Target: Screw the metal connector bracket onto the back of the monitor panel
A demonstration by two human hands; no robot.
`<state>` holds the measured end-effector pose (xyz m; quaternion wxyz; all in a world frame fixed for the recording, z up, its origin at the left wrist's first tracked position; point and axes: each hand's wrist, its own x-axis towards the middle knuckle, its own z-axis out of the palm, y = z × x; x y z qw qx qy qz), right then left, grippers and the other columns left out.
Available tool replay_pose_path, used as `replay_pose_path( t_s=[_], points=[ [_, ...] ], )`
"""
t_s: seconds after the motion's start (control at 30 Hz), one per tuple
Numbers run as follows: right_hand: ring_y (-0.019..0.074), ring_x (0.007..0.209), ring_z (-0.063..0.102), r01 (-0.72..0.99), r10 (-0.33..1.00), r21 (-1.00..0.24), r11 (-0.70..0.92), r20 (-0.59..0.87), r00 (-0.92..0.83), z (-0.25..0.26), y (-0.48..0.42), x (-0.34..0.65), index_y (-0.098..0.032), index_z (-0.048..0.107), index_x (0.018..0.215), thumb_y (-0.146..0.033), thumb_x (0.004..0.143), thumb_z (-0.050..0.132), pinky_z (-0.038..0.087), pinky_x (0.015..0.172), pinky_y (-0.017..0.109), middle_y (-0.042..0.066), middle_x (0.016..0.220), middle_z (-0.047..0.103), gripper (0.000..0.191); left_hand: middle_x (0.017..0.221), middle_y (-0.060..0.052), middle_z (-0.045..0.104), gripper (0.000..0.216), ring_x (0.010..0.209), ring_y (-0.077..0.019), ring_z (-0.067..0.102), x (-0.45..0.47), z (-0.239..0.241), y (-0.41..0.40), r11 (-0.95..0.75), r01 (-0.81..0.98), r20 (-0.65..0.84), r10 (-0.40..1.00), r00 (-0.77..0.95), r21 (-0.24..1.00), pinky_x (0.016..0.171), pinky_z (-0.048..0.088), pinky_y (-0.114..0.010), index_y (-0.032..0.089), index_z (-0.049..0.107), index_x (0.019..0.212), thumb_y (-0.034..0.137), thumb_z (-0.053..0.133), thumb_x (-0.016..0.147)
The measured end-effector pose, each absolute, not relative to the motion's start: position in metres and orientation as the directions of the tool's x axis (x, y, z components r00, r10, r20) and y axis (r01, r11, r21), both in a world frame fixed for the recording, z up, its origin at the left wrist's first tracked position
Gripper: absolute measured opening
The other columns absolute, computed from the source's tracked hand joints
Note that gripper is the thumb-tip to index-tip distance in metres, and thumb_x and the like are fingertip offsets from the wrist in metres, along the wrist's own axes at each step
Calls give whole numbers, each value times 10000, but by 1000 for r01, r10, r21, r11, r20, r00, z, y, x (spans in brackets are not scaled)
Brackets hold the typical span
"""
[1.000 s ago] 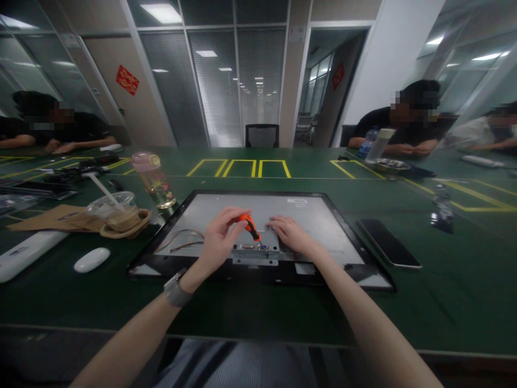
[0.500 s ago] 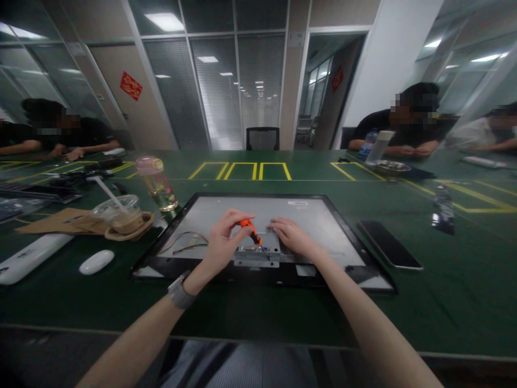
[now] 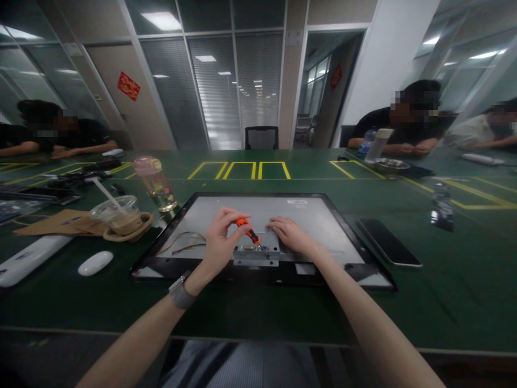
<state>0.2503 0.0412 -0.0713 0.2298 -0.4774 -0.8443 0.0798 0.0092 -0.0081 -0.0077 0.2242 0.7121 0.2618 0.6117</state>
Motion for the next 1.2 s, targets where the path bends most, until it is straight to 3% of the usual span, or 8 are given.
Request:
replay_pose_path(
  t_s=[0.13,0.3,0.37,0.6,0.8,1.0,1.07,1.2],
  points=[
    [292,1260,605,750,831,-367,550,332,-447,-71,41,250,-251,707,1191,-313,992,405,459,1082,528,103,1338,664,367,894,-23,586,128,831,-146,586,10,-8,-8,-740,111,733,673,99,664,771,507,-285,206,734,972,275,708,868],
    [306,1286,583,760,838,-365,538,329,-435,-73,42,250,-236,701,1202,-316,1000,380,436,1095,554,118,1348,654,387,1094,-78,651,267,1009,-183,639,9,-4,-13,-678,-20,666,716,209,735,916,518,-332,204,651,1205,231,518,975],
    [307,1297,574,772,845,-356,526,317,-430,-73,41,250,-239,696,1212,-317,1003,375,430,1103,557,114,1357,648,392,1145,-89,660,276,1066,-197,638,9,-3,-13,-649,-65,643,725,246,758,946,516,-348,206,654,1204,242,480,994],
    [281,1281,589,762,840,-365,535,326,-434,-71,39,250,-272,697,1210,-320,998,399,443,1104,517,78,1355,655,369,963,-49,608,190,882,-152,610,9,-3,-9,-669,10,662,738,132,744,818,522,-290,209,737,1062,280,632,919],
    [289,1296,573,772,847,-357,525,311,-432,-70,39,250,-263,688,1230,-320,1005,370,436,1106,527,82,1367,645,394,1127,-81,668,278,1058,-187,635,9,-3,-12,-636,-78,634,739,226,768,974,510,-362,207,665,1199,241,477,996],
    [296,1278,588,766,842,-363,531,325,-431,-73,41,250,-255,704,1202,-311,995,403,439,1104,526,93,1344,660,369,1031,-62,609,208,962,-170,613,12,-13,-8,-705,-12,697,699,157,709,876,528,-322,226,732,1093,289,661,908],
    [294,1279,588,766,840,-357,535,323,-436,-74,41,251,-250,697,1213,-314,1000,395,436,1104,533,99,1348,657,375,986,-49,619,182,932,-161,616,12,-13,-9,-723,6,717,685,127,690,860,524,-316,221,735,1067,276,659,910],
    [290,1297,575,761,831,-347,548,324,-451,-74,41,251,-245,692,1222,-320,1009,379,433,1109,530,101,1357,651,386,1078,-74,673,250,995,-173,649,13,-9,-14,-700,-40,694,697,179,713,916,519,-338,208,666,1194,247,552,975]
  ],
)
